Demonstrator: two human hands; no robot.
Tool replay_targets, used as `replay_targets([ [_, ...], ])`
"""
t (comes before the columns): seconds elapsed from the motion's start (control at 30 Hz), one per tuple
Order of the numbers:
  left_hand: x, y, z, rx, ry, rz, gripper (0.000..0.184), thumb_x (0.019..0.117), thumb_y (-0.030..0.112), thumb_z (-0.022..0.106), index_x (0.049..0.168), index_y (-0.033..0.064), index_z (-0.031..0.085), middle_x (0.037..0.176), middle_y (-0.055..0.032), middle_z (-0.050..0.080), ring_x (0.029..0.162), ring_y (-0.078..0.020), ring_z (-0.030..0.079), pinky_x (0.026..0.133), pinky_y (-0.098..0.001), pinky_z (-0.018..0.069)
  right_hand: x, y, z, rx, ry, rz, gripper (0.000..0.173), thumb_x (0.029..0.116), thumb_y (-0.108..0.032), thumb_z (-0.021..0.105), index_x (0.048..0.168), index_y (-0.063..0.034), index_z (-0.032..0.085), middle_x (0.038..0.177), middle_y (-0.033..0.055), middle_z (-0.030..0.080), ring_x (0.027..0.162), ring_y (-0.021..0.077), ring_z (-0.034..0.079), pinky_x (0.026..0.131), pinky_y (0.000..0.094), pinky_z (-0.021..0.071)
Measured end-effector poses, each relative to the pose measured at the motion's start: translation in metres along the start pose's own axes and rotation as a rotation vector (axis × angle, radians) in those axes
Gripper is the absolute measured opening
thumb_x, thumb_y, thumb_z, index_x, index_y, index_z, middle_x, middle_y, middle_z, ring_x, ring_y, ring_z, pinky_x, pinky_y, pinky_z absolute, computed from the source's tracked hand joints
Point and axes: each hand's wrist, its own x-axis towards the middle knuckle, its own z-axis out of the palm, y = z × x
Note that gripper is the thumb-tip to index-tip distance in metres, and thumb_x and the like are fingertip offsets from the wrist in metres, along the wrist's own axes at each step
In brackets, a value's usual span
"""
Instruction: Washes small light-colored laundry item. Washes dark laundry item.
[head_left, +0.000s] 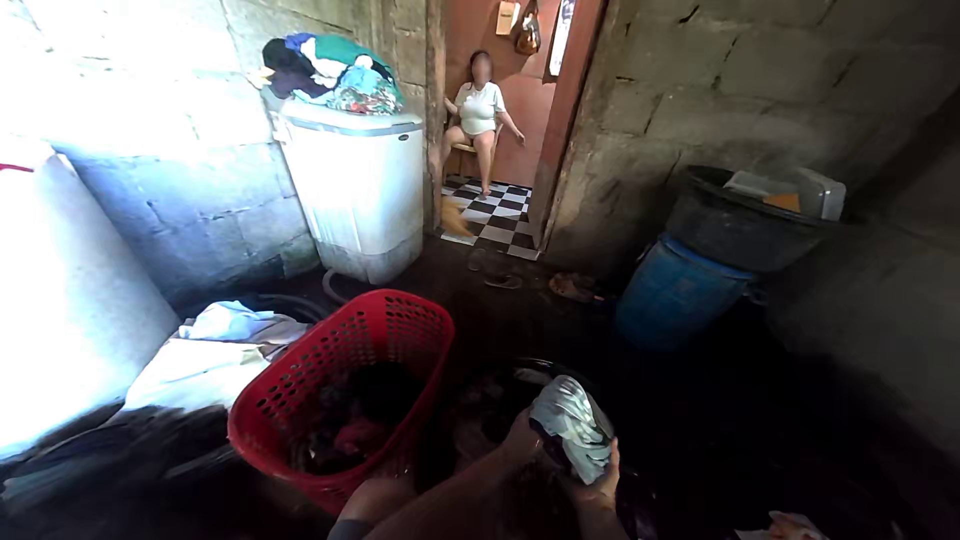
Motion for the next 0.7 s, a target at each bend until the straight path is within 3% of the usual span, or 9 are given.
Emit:
replay_targets([
  [0.1,0.017,-0.026,-0.019,0.283,-0.134,0.084,0.063,0.0878,0.008,0.075,0.142,-0.0096,0.048,0.139,-0.0247,0.057,0.130,-0.0246,0.056,0.114,-0.0372,0.0437,0.009,-0.030,0.004,0.073,-0.060,-0.059,0.055,0.0977,-0.064,0.039,0.117,-0.0170,0.059,0.100,0.0048,0.072,0.093,0.0203,0.071,0.076,0.0488,0.0607],
  [0.17,0.015,-0.027,-0.025,0.372,-0.296,0.008,0.074,0.0872,0.019,0.082,0.147,-0.0042,0.045,0.142,-0.0197,0.057,0.132,-0.0213,0.056,0.116,-0.0366,0.0434,0.009,-0.054,0.020,0.087,-0.090,-0.085,0.047,0.0992,-0.057,0.039,0.099,-0.0175,0.064,0.086,0.0029,0.073,0.081,0.0182,0.073,0.069,0.0453,0.0629],
  [0.3,0.014,-0.024,-0.026,0.490,-0.623,-0.276,0.048,0.0971,0.013,0.069,0.139,-0.0033,0.051,0.120,-0.0205,0.064,0.102,-0.0243,0.062,0.091,-0.0443,0.0508,0.004,-0.082,0.057,-0.113,-0.216,-0.215,0.045,0.1038,-0.041,0.030,0.085,-0.0172,0.064,0.073,-0.0004,0.072,0.069,0.0113,0.072,0.062,0.0349,0.0627],
  [0.4,0.011,-0.030,-0.027,0.102,-0.536,-0.474,0.047,0.1085,0.019,0.032,0.155,0.0110,0.037,0.129,-0.0175,0.064,0.107,-0.0277,0.067,0.086,-0.0481,0.0548,-0.004,-0.089,0.071,-0.336,-0.275,-0.348,0.031,0.0999,-0.026,0.038,0.085,-0.0158,0.063,0.071,-0.0015,0.071,0.066,0.0074,0.071,0.061,0.0290,0.0620],
  [0.5,0.009,-0.026,-0.022,-0.399,-0.442,-0.467,0.088,0.0987,0.068,-0.002,0.158,0.0152,0.035,0.135,-0.0272,0.062,0.111,-0.0432,0.068,0.081,-0.0575,0.0576,-0.015,-0.089,0.067,-0.558,-0.343,-0.401,0.016,0.0848,-0.027,0.063,0.093,-0.0141,0.068,0.078,-0.0022,0.073,0.071,0.0067,0.071,0.066,0.0283,0.0624],
  [0.53,0.011,-0.028,-0.022,-0.500,-0.493,-0.445,0.102,0.0897,0.083,-0.002,0.153,0.0161,0.043,0.133,-0.0260,0.063,0.111,-0.0430,0.068,0.081,-0.0573,0.0585,-0.020,-0.088,0.062,-0.628,-0.398,-0.402,0.023,0.0812,-0.031,0.070,0.098,-0.0145,0.070,0.083,-0.0030,0.074,0.075,0.0062,0.071,0.070,0.0280,0.0627],
  [0.6,0.016,-0.032,-0.019,-0.663,-0.579,-0.429,0.108,0.0752,0.100,0.019,0.124,0.0168,0.068,0.117,-0.0170,0.073,0.104,-0.0353,0.072,0.078,-0.0550,0.0611,-0.025,-0.082,0.049,-0.738,-0.557,-0.402,0.035,0.0782,-0.041,0.080,0.105,-0.0183,0.075,0.094,-0.0054,0.076,0.085,0.0043,0.072,0.078,0.0264,0.0620],
  [0.63,0.018,-0.032,-0.018,-0.730,-0.603,-0.425,0.100,0.0789,0.097,0.027,0.121,0.0156,0.069,0.116,-0.0153,0.073,0.105,-0.0328,0.071,0.082,-0.0546,0.0603,-0.027,-0.078,0.043,-0.781,-0.639,-0.400,0.038,0.0779,-0.044,0.081,0.107,-0.0202,0.077,0.099,-0.0069,0.076,0.090,0.0034,0.071,0.082,0.0256,0.0607],
  [0.7,0.017,-0.025,-0.012,-0.774,-0.512,-0.409,0.073,0.0991,0.074,0.026,0.116,0.0152,0.067,0.107,-0.0097,0.074,0.099,-0.0231,0.072,0.083,-0.0448,0.0613,-0.030,-0.071,0.037,-0.860,-0.754,-0.404,0.038,0.0801,-0.044,0.080,0.111,-0.0228,0.076,0.104,-0.0102,0.076,0.095,0.0003,0.069,0.086,0.0230,0.0588],
])
